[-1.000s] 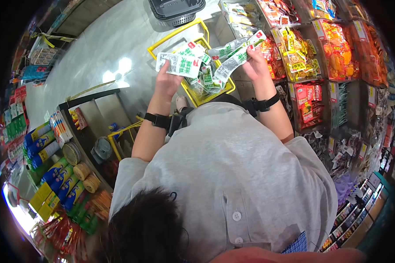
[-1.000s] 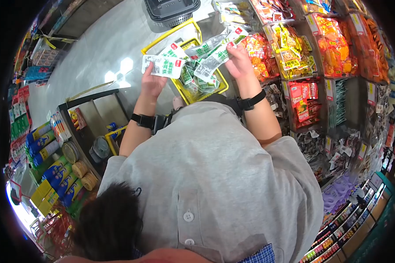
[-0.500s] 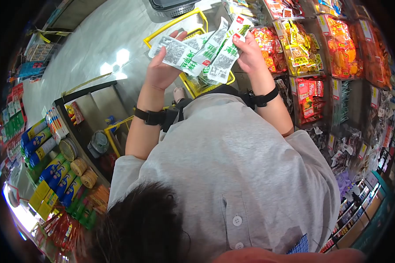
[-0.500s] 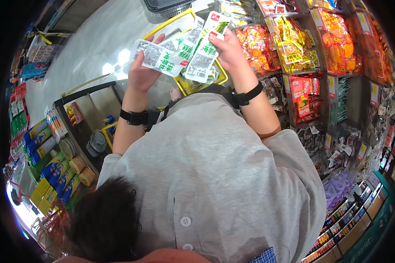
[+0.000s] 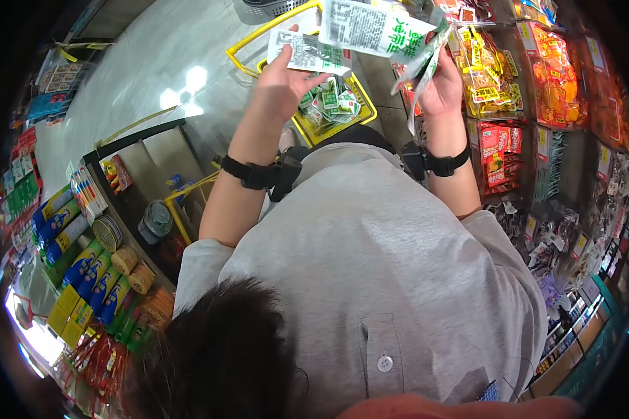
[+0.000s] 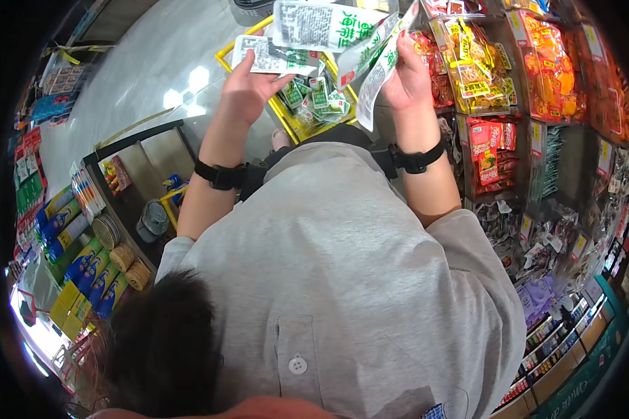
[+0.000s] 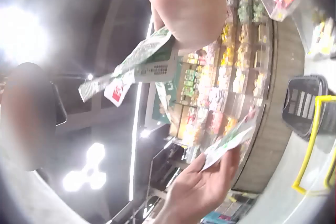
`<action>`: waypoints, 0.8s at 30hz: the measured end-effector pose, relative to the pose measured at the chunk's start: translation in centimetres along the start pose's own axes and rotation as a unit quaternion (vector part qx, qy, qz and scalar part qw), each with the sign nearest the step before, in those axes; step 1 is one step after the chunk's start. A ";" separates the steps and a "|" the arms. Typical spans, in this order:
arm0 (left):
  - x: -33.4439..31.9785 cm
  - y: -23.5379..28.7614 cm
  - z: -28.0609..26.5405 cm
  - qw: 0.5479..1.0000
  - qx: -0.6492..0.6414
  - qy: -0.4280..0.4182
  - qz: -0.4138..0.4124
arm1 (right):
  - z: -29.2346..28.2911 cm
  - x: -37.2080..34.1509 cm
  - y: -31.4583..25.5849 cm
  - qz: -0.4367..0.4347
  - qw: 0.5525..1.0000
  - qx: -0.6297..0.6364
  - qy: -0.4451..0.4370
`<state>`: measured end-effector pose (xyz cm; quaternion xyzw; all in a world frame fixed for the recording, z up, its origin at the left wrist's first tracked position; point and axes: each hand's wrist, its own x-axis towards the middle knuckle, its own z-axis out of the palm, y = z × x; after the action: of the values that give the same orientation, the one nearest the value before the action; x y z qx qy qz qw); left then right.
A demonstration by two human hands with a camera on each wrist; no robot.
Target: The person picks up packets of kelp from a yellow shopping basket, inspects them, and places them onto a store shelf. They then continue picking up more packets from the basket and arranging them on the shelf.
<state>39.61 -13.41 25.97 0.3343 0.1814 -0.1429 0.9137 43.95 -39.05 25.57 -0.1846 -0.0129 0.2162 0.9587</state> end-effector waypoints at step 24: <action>1.9 -2.2 -4.4 0.999 0.032 0.036 0.006 | 3.0 0.9 3.8 0.121 0.913 -0.388 0.042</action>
<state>39.45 -12.38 20.74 0.3690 0.2072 -0.1316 0.8964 42.88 -34.46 26.99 -0.5513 -0.0332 0.3002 0.7777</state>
